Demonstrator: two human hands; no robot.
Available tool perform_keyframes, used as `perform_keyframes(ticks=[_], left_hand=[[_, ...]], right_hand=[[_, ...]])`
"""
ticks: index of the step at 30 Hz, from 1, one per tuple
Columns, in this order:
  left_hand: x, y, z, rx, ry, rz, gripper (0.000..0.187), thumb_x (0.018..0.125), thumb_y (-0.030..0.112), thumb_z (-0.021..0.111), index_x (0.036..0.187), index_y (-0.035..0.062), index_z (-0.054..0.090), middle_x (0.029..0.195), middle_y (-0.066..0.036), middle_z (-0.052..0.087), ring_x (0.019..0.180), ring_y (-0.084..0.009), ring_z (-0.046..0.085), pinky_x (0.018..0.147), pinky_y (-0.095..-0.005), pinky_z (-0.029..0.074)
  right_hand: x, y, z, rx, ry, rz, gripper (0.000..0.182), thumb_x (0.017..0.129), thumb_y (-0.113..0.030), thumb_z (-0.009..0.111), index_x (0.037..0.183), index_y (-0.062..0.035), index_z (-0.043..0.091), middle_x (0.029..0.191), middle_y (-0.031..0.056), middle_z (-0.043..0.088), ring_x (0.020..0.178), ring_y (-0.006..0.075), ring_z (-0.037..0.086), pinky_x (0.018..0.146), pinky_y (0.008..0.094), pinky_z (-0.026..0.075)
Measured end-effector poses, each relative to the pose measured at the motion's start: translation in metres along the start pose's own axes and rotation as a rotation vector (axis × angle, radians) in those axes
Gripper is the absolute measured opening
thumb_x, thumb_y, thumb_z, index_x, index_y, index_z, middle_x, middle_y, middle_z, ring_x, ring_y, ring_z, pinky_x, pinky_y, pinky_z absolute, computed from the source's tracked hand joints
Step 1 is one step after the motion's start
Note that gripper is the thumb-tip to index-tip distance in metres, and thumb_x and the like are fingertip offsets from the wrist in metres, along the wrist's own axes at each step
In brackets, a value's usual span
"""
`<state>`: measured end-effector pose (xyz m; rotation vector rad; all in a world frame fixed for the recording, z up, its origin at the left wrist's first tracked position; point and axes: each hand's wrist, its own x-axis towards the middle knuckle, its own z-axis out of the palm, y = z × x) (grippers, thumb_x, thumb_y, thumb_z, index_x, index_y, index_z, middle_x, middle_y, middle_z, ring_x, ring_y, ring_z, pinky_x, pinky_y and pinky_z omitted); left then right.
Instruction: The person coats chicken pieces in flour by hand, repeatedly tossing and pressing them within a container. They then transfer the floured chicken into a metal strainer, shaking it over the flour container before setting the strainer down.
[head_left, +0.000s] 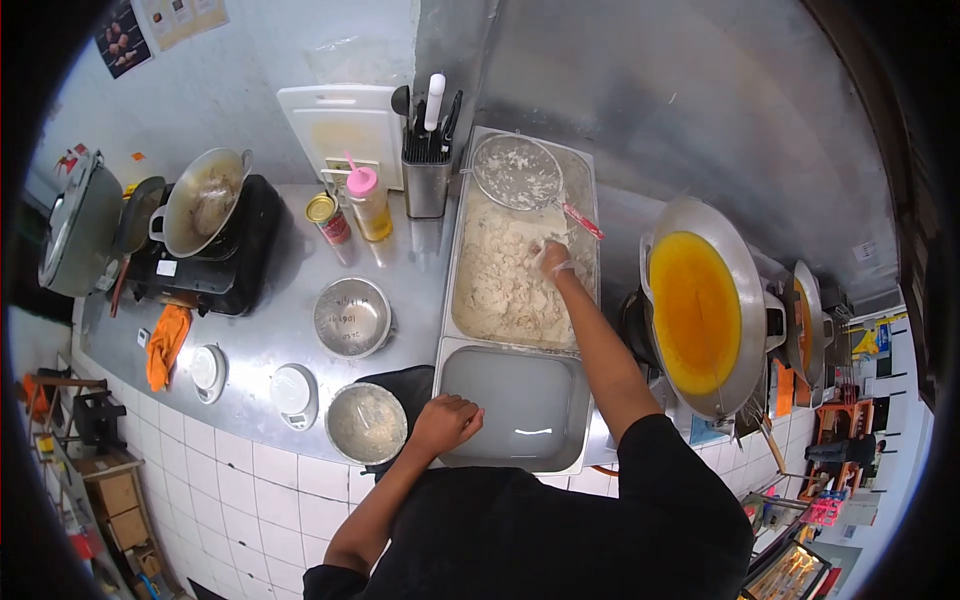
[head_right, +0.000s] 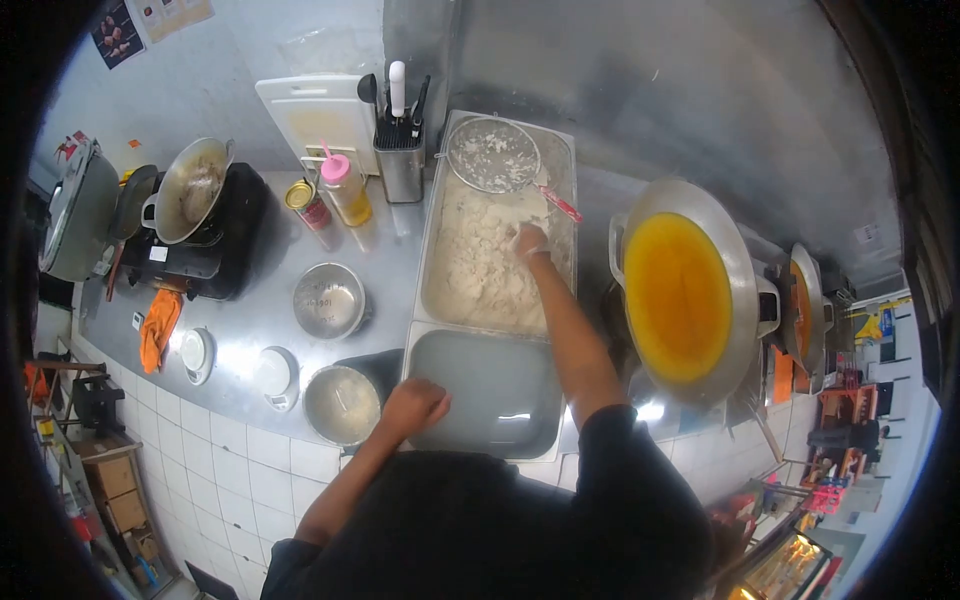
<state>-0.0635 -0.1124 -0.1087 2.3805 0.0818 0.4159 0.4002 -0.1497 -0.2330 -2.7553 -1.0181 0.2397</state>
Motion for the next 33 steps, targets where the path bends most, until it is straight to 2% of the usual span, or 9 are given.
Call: perform_keyframes(ticks=[4, 10, 11, 14, 15, 18, 24, 27, 33], left_hand=[[-0.001, -0.002, 0.002, -0.058, -0.009, -0.039, 0.028, 0.091, 0.021, 0.065, 0.067, 0.0071, 0.062, 0.066, -0.012, 0.061, 0.067, -0.0327, 0.062, 0.067, -0.0457, 0.05], [-0.003, -0.001, -0.001, -0.093, -0.015, -0.069, 0.029, 0.092, 0.022, 0.063, 0.067, 0.0065, 0.062, 0.069, -0.014, 0.061, 0.071, -0.0353, 0.061, 0.069, -0.0487, 0.049], [-0.003, 0.001, -0.001, -0.107, -0.009, -0.066, 0.029, 0.092, 0.023, 0.063, 0.068, 0.0064, 0.062, 0.069, -0.014, 0.062, 0.071, -0.0354, 0.062, 0.069, -0.0488, 0.049], [-0.002, 0.0, -0.002, 0.013, 0.003, -0.018, 0.028, 0.092, 0.023, 0.065, 0.068, 0.0084, 0.063, 0.065, -0.009, 0.063, 0.065, -0.0287, 0.064, 0.067, -0.0413, 0.051], [-0.003, 0.0, -0.001, 0.002, 0.002, -0.014, 0.028, 0.092, 0.023, 0.065, 0.068, 0.0084, 0.063, 0.065, -0.009, 0.063, 0.065, -0.0287, 0.064, 0.067, -0.0414, 0.052], [-0.002, -0.001, 0.0, -0.01, 0.0, 0.003, 0.028, 0.092, 0.023, 0.065, 0.068, 0.0084, 0.062, 0.065, -0.009, 0.064, 0.064, -0.029, 0.064, 0.067, -0.0414, 0.052], [-0.003, -0.002, 0.001, -0.002, -0.003, -0.003, 0.028, 0.092, 0.023, 0.065, 0.068, 0.0086, 0.061, 0.064, -0.009, 0.064, 0.064, -0.0292, 0.064, 0.068, -0.0416, 0.052], [-0.002, -0.002, 0.0, 0.004, -0.003, -0.009, 0.028, 0.092, 0.023, 0.065, 0.068, 0.0087, 0.061, 0.065, -0.009, 0.064, 0.064, -0.0291, 0.064, 0.068, -0.0415, 0.052], [-0.003, -0.003, 0.003, -0.016, 0.03, -0.01, 0.028, 0.092, 0.021, 0.066, 0.067, 0.0086, 0.061, 0.064, -0.008, 0.063, 0.063, -0.0287, 0.064, 0.067, -0.0413, 0.051]], right_hand=[[-0.005, -0.015, 0.007, -0.097, -0.009, 0.069, 0.024, 0.092, -0.019, 0.059, 0.109, -0.0073, 0.07, 0.11, 0.0212, 0.071, 0.107, 0.0375, 0.069, 0.093, 0.0463, 0.055], [-0.007, -0.005, 0.002, -0.068, 0.132, 0.003, 0.029, 0.096, -0.031, 0.063, 0.105, -0.0036, 0.068, 0.097, 0.0199, 0.073, 0.095, 0.034, 0.072, 0.08, 0.0435, 0.057], [-0.002, -0.005, -0.004, 0.032, 0.057, -0.022, 0.025, 0.092, -0.019, 0.067, 0.112, -0.0038, 0.066, 0.108, 0.0183, 0.072, 0.1, 0.0342, 0.071, 0.088, 0.0432, 0.057], [-0.008, -0.003, -0.029, 1.266, -0.057, 0.014, 0.015, 0.094, -0.019, 0.071, 0.099, -0.006, 0.066, 0.079, 0.0013, 0.063, 0.08, 0.015, 0.065, 0.072, 0.0295, 0.055], [-0.035, -0.028, -0.074, 1.41, -0.141, 0.023, 0.014, 0.093, -0.006, 0.069, 0.106, -0.0061, 0.063, 0.088, -0.0011, 0.064, 0.087, 0.0119, 0.063, 0.075, 0.0276, 0.052], [-0.035, -0.016, -0.082, 0.631, -0.291, -0.112, 0.022, 0.094, -0.002, 0.066, 0.115, -0.0053, 0.06, 0.104, 0.0013, 0.065, 0.095, 0.0129, 0.063, 0.085, 0.0273, 0.053], [-0.069, -0.042, -0.102, 1.499, -0.352, 0.166, 0.034, 0.094, -0.01, 0.064, 0.127, -0.004, 0.06, 0.125, 0.0059, 0.066, 0.111, 0.015, 0.065, 0.088, 0.0284, 0.054], [-0.081, -0.05, -0.105, 1.415, -0.446, -0.181, 0.052, 0.095, -0.008, 0.06, 0.145, -0.0056, 0.05, 0.146, 0.005, 0.054, 0.132, 0.0159, 0.054, 0.092, 0.0263, 0.053], [-0.096, -0.06, -0.126, 1.167, -0.57, -0.259, 0.081, 0.083, -0.006, 0.066, 0.158, -0.0065, 0.034, 0.16, 0.0076, 0.04, 0.148, 0.0188, 0.035, 0.115, 0.0279, 0.035]])
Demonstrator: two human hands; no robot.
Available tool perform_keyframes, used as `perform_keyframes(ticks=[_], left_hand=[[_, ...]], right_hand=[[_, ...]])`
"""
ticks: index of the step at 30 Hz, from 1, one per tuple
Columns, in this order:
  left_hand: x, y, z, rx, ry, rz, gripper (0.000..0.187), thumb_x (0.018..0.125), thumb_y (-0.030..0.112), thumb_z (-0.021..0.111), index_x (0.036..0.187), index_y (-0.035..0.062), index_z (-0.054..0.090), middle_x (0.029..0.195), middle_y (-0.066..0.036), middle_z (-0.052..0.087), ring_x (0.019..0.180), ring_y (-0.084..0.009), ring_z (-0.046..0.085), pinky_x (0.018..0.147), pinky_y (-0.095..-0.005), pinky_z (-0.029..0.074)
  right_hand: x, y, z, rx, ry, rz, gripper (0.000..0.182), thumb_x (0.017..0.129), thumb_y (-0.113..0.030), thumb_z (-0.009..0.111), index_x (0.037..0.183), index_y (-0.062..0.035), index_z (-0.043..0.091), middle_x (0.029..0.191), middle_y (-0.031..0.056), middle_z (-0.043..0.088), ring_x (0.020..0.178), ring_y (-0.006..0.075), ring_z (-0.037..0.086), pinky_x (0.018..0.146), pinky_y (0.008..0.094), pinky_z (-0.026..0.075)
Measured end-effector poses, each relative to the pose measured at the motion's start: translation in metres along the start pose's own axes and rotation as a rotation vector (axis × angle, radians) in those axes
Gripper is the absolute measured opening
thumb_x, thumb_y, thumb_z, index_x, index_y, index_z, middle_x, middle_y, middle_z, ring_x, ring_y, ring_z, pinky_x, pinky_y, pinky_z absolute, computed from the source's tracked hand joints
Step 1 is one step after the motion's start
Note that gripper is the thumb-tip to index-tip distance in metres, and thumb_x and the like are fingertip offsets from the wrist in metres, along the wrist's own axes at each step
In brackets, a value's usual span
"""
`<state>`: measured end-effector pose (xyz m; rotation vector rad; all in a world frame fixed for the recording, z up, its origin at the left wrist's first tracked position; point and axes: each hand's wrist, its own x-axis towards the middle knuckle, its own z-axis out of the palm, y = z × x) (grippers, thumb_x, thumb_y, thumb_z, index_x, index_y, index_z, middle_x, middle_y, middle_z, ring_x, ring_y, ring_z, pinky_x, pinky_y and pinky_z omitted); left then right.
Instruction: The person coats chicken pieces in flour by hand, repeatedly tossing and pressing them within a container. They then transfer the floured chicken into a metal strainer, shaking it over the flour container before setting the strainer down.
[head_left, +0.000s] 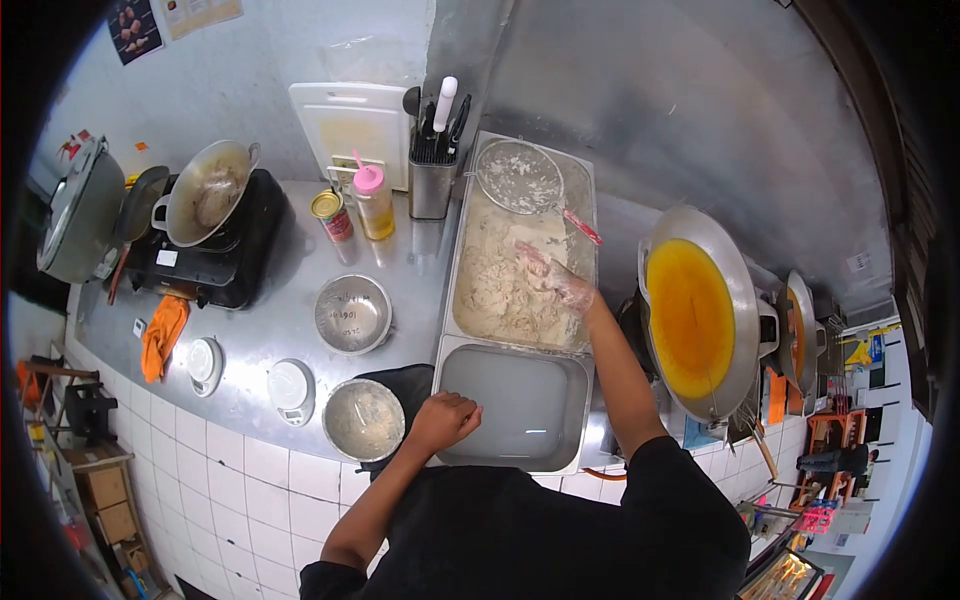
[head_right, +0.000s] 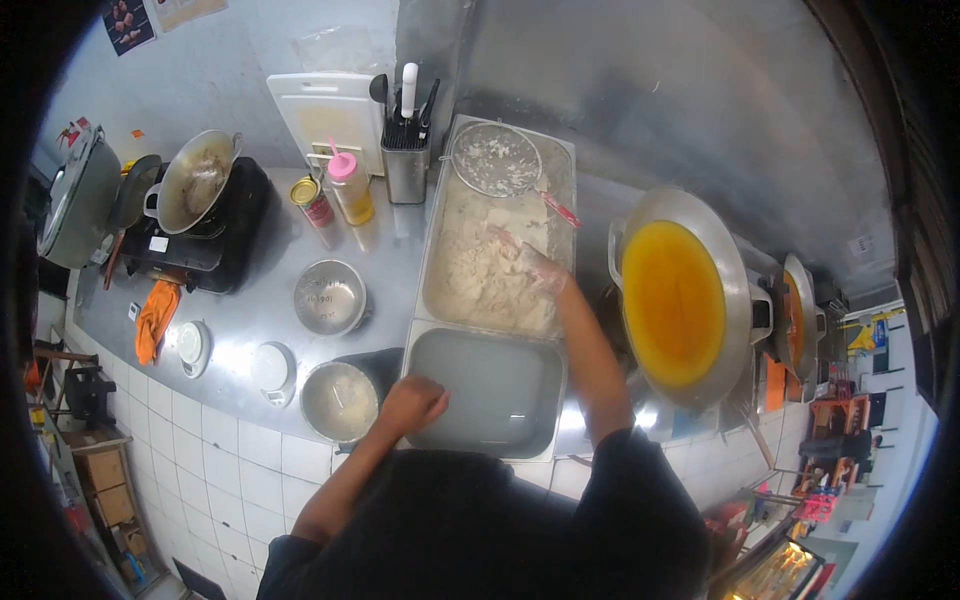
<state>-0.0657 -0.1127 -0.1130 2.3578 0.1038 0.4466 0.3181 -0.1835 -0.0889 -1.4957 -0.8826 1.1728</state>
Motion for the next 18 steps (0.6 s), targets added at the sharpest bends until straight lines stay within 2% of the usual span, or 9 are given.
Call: perform_keyframes(ticks=[4, 6, 9, 12, 15, 18], left_hand=[[0.0, 0.0, 0.0, 0.011, -0.004, 0.001, 0.027, 0.091, 0.02, 0.067, 0.068, 0.0083, 0.062, 0.064, -0.009, 0.063, 0.063, -0.0286, 0.064, 0.067, -0.0413, 0.051], [0.001, 0.0, 0.0, 0.007, -0.007, 0.006, 0.026, 0.091, 0.02, 0.067, 0.068, 0.0083, 0.062, 0.064, -0.009, 0.063, 0.063, -0.0286, 0.064, 0.067, -0.0414, 0.051], [0.003, 0.002, -0.003, -0.007, 0.0, 0.01, 0.026, 0.091, 0.02, 0.067, 0.068, 0.0084, 0.062, 0.064, -0.009, 0.063, 0.063, -0.0287, 0.064, 0.067, -0.0413, 0.051], [0.001, 0.002, -0.003, -0.004, -0.006, 0.007, 0.026, 0.091, 0.02, 0.066, 0.069, 0.0084, 0.063, 0.064, -0.009, 0.063, 0.063, -0.0287, 0.064, 0.067, -0.0413, 0.051], [0.001, 0.002, -0.003, -0.001, -0.01, -0.001, 0.025, 0.091, 0.02, 0.066, 0.069, 0.0083, 0.063, 0.064, -0.009, 0.063, 0.064, -0.0287, 0.064, 0.067, -0.0412, 0.052], [0.003, 0.002, -0.004, -0.003, -0.021, 0.002, 0.025, 0.092, 0.021, 0.066, 0.07, 0.0083, 0.064, 0.064, -0.009, 0.063, 0.064, -0.0287, 0.064, 0.068, -0.0411, 0.052]], right_hand=[[0.006, -0.012, 0.001, 0.002, -0.015, -0.026, 0.075, 0.078, -0.001, 0.067, 0.15, -0.0039, 0.046, 0.149, 0.0072, 0.052, 0.136, 0.0195, 0.05, 0.106, 0.031, 0.045], [0.017, -0.015, -0.02, -0.155, -0.151, 0.033, 0.068, 0.078, 0.001, 0.071, 0.144, -0.0023, 0.053, 0.139, 0.0074, 0.06, 0.126, 0.0195, 0.059, 0.101, 0.0321, 0.05], [0.023, -0.004, -0.029, -0.239, -0.038, -0.179, 0.065, 0.073, 0.012, 0.065, 0.136, -0.0028, 0.058, 0.125, 0.0061, 0.068, 0.105, 0.0196, 0.066, 0.086, 0.0306, 0.056], [0.015, -0.006, -0.012, -0.097, 0.226, -0.155, 0.051, 0.077, 0.009, 0.067, 0.127, -0.001, 0.062, 0.113, 0.0071, 0.071, 0.1, 0.0197, 0.069, 0.085, 0.0304, 0.056], [0.018, 0.008, -0.02, -0.173, 0.24, -0.16, 0.04, 0.082, 0.002, 0.075, 0.12, -0.0021, 0.062, 0.114, 0.0061, 0.067, 0.105, 0.0195, 0.066, 0.093, 0.0339, 0.055], [0.001, -0.002, -0.013, 0.289, 0.295, -0.089, 0.037, 0.082, 0.004, 0.074, 0.116, -0.0022, 0.062, 0.113, 0.0066, 0.067, 0.106, 0.0196, 0.066, 0.091, 0.0335, 0.056]])
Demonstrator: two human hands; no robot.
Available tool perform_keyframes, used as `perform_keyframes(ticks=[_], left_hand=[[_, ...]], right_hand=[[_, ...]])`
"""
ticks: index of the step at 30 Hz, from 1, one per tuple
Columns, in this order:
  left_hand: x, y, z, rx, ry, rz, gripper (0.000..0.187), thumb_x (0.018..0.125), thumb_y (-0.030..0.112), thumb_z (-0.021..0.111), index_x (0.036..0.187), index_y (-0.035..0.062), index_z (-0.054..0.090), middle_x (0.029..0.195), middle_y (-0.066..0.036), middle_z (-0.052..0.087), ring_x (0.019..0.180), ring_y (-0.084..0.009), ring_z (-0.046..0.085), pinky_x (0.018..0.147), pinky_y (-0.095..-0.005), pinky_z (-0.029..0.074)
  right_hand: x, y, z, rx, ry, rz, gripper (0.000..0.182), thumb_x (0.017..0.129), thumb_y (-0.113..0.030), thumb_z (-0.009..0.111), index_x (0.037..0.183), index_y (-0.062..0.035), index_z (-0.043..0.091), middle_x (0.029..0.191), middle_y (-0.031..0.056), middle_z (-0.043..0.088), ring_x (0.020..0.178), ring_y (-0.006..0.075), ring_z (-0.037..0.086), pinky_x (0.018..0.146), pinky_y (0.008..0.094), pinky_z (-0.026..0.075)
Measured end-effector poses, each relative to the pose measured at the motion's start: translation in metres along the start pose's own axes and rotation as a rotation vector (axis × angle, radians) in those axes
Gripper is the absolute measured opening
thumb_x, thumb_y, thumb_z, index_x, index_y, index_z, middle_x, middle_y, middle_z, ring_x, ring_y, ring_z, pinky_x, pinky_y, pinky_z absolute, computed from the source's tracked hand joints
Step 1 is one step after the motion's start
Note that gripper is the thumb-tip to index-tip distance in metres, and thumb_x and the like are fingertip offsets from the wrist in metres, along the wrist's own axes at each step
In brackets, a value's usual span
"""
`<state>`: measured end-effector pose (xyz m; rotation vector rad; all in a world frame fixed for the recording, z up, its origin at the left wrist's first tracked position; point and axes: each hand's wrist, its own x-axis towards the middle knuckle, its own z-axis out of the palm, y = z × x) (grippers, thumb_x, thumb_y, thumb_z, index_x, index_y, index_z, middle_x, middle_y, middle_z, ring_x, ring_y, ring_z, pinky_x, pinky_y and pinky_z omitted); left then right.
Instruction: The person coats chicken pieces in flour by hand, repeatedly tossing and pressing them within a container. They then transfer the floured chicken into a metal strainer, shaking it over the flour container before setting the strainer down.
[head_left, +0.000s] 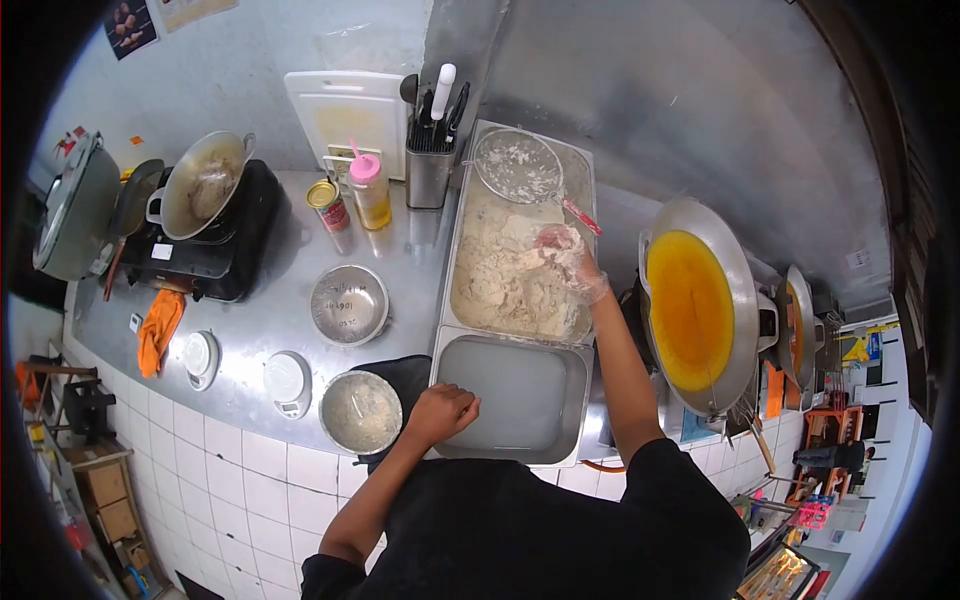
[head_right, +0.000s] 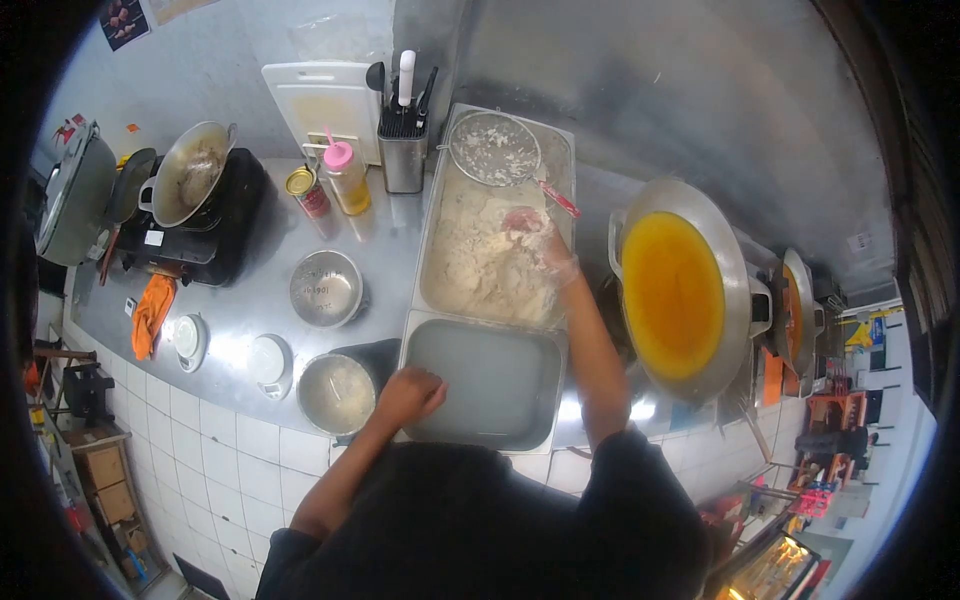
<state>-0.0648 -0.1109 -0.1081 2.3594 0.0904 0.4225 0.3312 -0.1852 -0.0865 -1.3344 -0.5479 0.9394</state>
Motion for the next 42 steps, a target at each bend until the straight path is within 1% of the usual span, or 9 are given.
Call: perform_keyframes(ticks=[12, 17, 20, 23, 26, 28, 30, 36, 42], left_hand=[[0.0, 0.0, 0.001, 0.017, -0.01, 0.007, 0.026, 0.091, 0.02, 0.067, 0.068, 0.0085, 0.062, 0.064, -0.008, 0.063, 0.063, -0.0276, 0.064, 0.067, -0.0403, 0.051], [-0.002, 0.0, 0.002, 0.04, -0.02, -0.004, 0.027, 0.092, 0.02, 0.065, 0.068, 0.0086, 0.062, 0.065, -0.007, 0.064, 0.064, -0.0266, 0.064, 0.067, -0.0396, 0.051], [-0.001, 0.001, 0.0, 0.021, -0.018, -0.007, 0.026, 0.093, 0.021, 0.064, 0.069, 0.0089, 0.064, 0.065, -0.007, 0.064, 0.064, -0.0259, 0.064, 0.068, -0.0394, 0.051], [0.0, 0.0, 0.0, 0.034, -0.037, -0.005, 0.026, 0.093, 0.02, 0.064, 0.07, 0.0091, 0.065, 0.066, -0.006, 0.064, 0.065, -0.0253, 0.065, 0.069, -0.039, 0.051], [0.0, -0.001, 0.001, 0.035, -0.064, 0.004, 0.026, 0.093, 0.021, 0.064, 0.07, 0.009, 0.065, 0.066, -0.006, 0.064, 0.066, -0.0253, 0.065, 0.069, -0.0389, 0.051], [0.002, 0.0, 0.001, 0.036, -0.048, 0.002, 0.026, 0.093, 0.021, 0.064, 0.069, 0.0087, 0.065, 0.066, -0.007, 0.064, 0.066, -0.0257, 0.065, 0.069, -0.039, 0.051], [0.0, 0.0, -0.001, 0.04, -0.054, 0.001, 0.027, 0.092, 0.021, 0.065, 0.069, 0.0085, 0.064, 0.066, -0.007, 0.064, 0.065, -0.0262, 0.064, 0.068, -0.0393, 0.051], [0.002, -0.004, 0.002, 0.026, -0.053, 0.022, 0.026, 0.092, 0.021, 0.066, 0.069, 0.0081, 0.063, 0.065, -0.009, 0.064, 0.065, -0.028, 0.064, 0.067, -0.0407, 0.051], [-0.001, 0.0, 0.002, 0.009, 0.01, -0.004, 0.027, 0.092, 0.021, 0.066, 0.068, 0.0078, 0.062, 0.065, -0.009, 0.063, 0.064, -0.0292, 0.064, 0.067, -0.0416, 0.051]], right_hand=[[-0.017, -0.033, 0.088, -0.086, -0.123, 0.071, 0.034, 0.082, 0.005, 0.071, 0.114, -0.0033, 0.065, 0.113, 0.0068, 0.067, 0.11, 0.0205, 0.065, 0.092, 0.0354, 0.055], [0.025, 0.108, 0.053, -1.605, -0.327, -0.276, 0.023, 0.092, -0.008, 0.065, 0.114, 0.0002, 0.065, 0.106, 0.0205, 0.066, 0.101, 0.0342, 0.066, 0.091, 0.0415, 0.054], [0.017, 0.075, 0.083, -1.34, -0.19, -0.369, 0.021, 0.092, -0.01, 0.06, 0.109, 0.0016, 0.064, 0.098, 0.0263, 0.065, 0.092, 0.0407, 0.065, 0.084, 0.045, 0.054], [0.025, 0.09, 0.109, -1.36, -0.532, 0.196, 0.039, 0.091, -0.027, 0.058, 0.118, 0.0004, 0.063, 0.121, 0.0256, 0.064, 0.113, 0.0426, 0.062, 0.096, 0.0485, 0.05], [0.015, 0.106, 0.119, -1.492, -0.61, 0.331, 0.05, 0.091, -0.03, 0.059, 0.13, 0.0008, 0.059, 0.134, 0.0289, 0.057, 0.126, 0.0422, 0.056, 0.107, 0.0463, 0.045], [0.01, 0.161, 0.102, -1.404, -0.435, 0.094, 0.056, 0.091, -0.031, 0.06, 0.137, 0.0002, 0.057, 0.142, 0.0304, 0.051, 0.133, 0.0404, 0.051, 0.113, 0.0445, 0.04], [0.017, 0.171, 0.093, -1.566, -0.623, 0.096, 0.053, 0.091, -0.028, 0.06, 0.136, -0.0004, 0.058, 0.138, 0.0298, 0.055, 0.129, 0.0396, 0.055, 0.109, 0.0443, 0.044], [0.011, 0.1, 0.121, -1.568, -0.55, 0.035, 0.042, 0.083, -0.005, 0.064, 0.125, 0.0021, 0.063, 0.115, 0.0248, 0.067, 0.106, 0.0331, 0.068, 0.093, 0.0408, 0.053], [0.036, 0.157, 0.046, -1.056, -0.71, 0.185, 0.051, 0.083, 0.001, 0.067, 0.133, -0.0026, 0.061, 0.12, 0.0202, 0.069, 0.106, 0.0335, 0.069, 0.092, 0.0433, 0.054]])
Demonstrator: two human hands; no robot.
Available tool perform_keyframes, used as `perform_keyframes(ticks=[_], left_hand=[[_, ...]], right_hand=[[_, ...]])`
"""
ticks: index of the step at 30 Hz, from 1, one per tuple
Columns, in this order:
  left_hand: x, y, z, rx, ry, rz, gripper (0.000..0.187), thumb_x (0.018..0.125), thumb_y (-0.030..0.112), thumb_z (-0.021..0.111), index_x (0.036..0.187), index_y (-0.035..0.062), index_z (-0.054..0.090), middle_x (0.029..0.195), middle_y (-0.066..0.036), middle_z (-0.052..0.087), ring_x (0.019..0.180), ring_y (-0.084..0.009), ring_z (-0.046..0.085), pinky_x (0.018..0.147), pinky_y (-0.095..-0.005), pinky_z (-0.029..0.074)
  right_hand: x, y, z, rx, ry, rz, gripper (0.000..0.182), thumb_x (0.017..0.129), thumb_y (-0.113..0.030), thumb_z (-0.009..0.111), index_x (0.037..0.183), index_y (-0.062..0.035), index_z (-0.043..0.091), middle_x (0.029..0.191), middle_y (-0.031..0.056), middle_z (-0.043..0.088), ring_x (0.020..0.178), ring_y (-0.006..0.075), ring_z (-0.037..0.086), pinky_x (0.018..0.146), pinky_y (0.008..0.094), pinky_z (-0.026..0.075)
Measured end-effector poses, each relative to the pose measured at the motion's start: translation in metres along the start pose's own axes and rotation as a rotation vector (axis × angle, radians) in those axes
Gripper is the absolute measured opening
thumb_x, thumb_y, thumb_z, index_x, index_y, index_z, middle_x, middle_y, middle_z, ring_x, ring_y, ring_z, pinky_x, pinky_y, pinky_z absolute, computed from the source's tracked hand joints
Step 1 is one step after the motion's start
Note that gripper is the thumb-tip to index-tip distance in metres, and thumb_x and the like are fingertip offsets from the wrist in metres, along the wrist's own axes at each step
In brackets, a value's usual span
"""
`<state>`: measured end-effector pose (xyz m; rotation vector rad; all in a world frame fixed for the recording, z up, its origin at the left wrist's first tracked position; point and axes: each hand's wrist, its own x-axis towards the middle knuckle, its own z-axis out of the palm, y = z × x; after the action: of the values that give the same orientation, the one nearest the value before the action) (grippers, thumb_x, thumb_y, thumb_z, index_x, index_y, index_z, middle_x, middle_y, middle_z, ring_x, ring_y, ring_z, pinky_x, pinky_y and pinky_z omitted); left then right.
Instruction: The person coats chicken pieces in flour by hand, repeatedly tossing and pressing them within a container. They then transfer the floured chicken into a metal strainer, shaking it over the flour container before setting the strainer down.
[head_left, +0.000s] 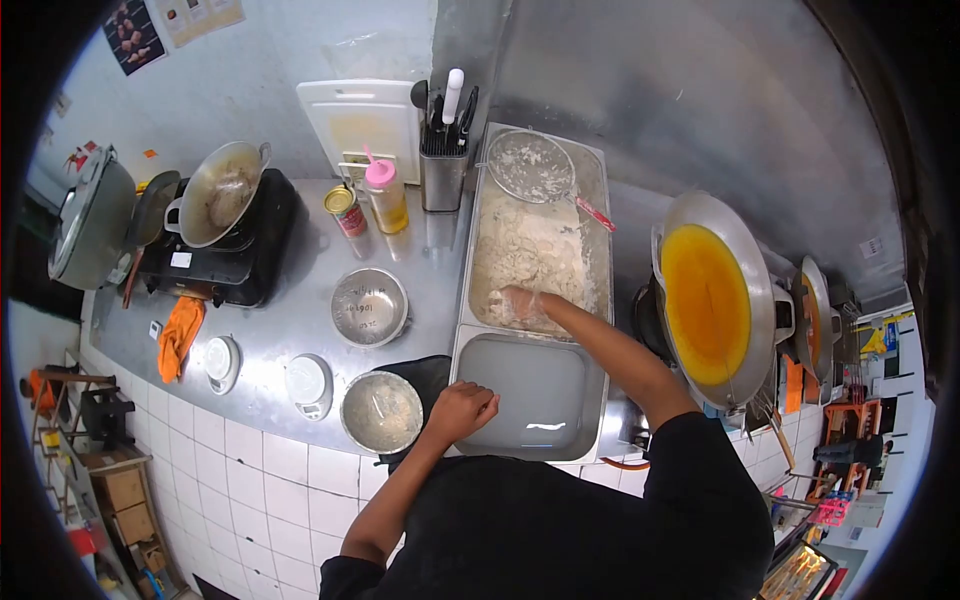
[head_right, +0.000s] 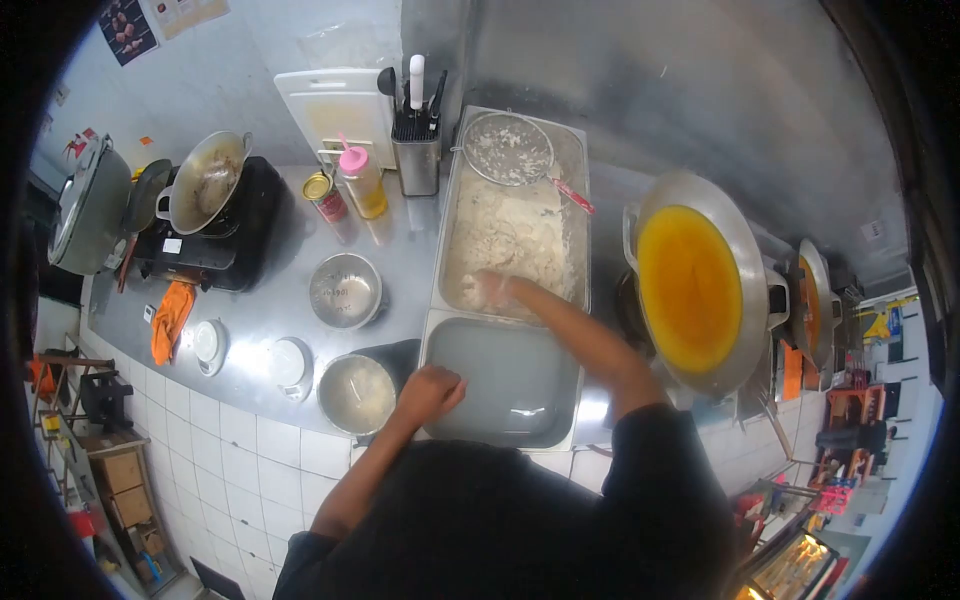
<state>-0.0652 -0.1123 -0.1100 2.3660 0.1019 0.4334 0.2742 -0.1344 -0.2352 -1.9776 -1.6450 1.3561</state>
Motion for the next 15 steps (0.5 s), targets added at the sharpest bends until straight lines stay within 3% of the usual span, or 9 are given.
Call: perform_keyframes(ticks=[1, 2, 5, 8, 11, 12, 15], left_hand=[[-0.001, 0.0, 0.0, -0.018, 0.005, -0.005, 0.028, 0.092, 0.021, 0.066, 0.068, 0.0078, 0.062, 0.064, -0.009, 0.063, 0.064, -0.0293, 0.064, 0.067, -0.0417, 0.051], [-0.002, 0.0, 0.0, -0.036, 0.012, -0.011, 0.028, 0.092, 0.021, 0.066, 0.068, 0.0077, 0.062, 0.064, -0.009, 0.063, 0.063, -0.0294, 0.064, 0.067, -0.0418, 0.051], [-0.002, -0.001, 0.002, -0.03, 0.029, 0.003, 0.028, 0.092, 0.022, 0.066, 0.068, 0.0078, 0.062, 0.063, -0.009, 0.062, 0.062, -0.0294, 0.063, 0.066, -0.042, 0.051], [-0.002, -0.002, 0.003, -0.012, 0.012, 0.005, 0.028, 0.092, 0.022, 0.066, 0.068, 0.008, 0.062, 0.063, -0.009, 0.061, 0.062, -0.0293, 0.063, 0.066, -0.0422, 0.051], [0.0, -0.001, 0.002, -0.001, 0.003, 0.013, 0.028, 0.092, 0.021, 0.066, 0.068, 0.008, 0.062, 0.064, -0.009, 0.062, 0.063, -0.0289, 0.063, 0.066, -0.0416, 0.051], [-0.001, -0.001, 0.003, -0.004, -0.008, 0.013, 0.028, 0.092, 0.021, 0.065, 0.068, 0.0079, 0.062, 0.064, -0.009, 0.062, 0.063, -0.0286, 0.064, 0.067, -0.0412, 0.051], [0.0, -0.002, 0.001, -0.036, -0.026, -0.01, 0.028, 0.092, 0.021, 0.065, 0.068, 0.0074, 0.062, 0.065, -0.01, 0.062, 0.066, -0.0304, 0.063, 0.068, -0.043, 0.051]], right_hand=[[-0.011, -0.015, -0.005, 0.042, -0.023, -0.024, 0.051, 0.082, 0.002, 0.068, 0.132, -0.0024, 0.061, 0.118, 0.0196, 0.069, 0.106, 0.0326, 0.069, 0.093, 0.0429, 0.054], [-0.024, -0.029, -0.019, 0.007, -0.11, 0.14, 0.049, 0.084, -0.001, 0.067, 0.132, -0.0044, 0.062, 0.12, 0.0206, 0.068, 0.11, 0.0343, 0.066, 0.096, 0.0419, 0.052], [-0.007, 0.01, -0.004, -0.319, 0.213, 0.16, 0.044, 0.082, -0.003, 0.072, 0.125, -0.0037, 0.063, 0.111, 0.0187, 0.07, 0.104, 0.0318, 0.068, 0.091, 0.0387, 0.054], [-0.025, -0.054, -0.016, -0.195, 0.183, -0.084, 0.04, 0.085, -0.008, 0.071, 0.124, -0.0068, 0.066, 0.122, 0.0217, 0.065, 0.113, 0.0369, 0.064, 0.098, 0.0425, 0.051], [0.0, -0.02, 0.02, -0.527, 0.262, -0.113, 0.039, 0.082, -0.01, 0.074, 0.12, -0.0055, 0.067, 0.116, 0.021, 0.068, 0.112, 0.0364, 0.065, 0.099, 0.043, 0.05], [0.006, -0.035, 0.011, -0.479, 0.213, -0.101, 0.038, 0.081, -0.01, 0.075, 0.118, -0.0045, 0.067, 0.111, 0.0207, 0.069, 0.108, 0.0385, 0.066, 0.094, 0.0445, 0.053], [0.02, -0.05, 0.001, -0.526, 0.213, 0.019, 0.016, 0.08, 0.003, 0.059, 0.095, 0.0001, 0.065, 0.096, 0.0248, 0.07, 0.097, 0.0442, 0.068, 0.083, 0.0504, 0.056]])
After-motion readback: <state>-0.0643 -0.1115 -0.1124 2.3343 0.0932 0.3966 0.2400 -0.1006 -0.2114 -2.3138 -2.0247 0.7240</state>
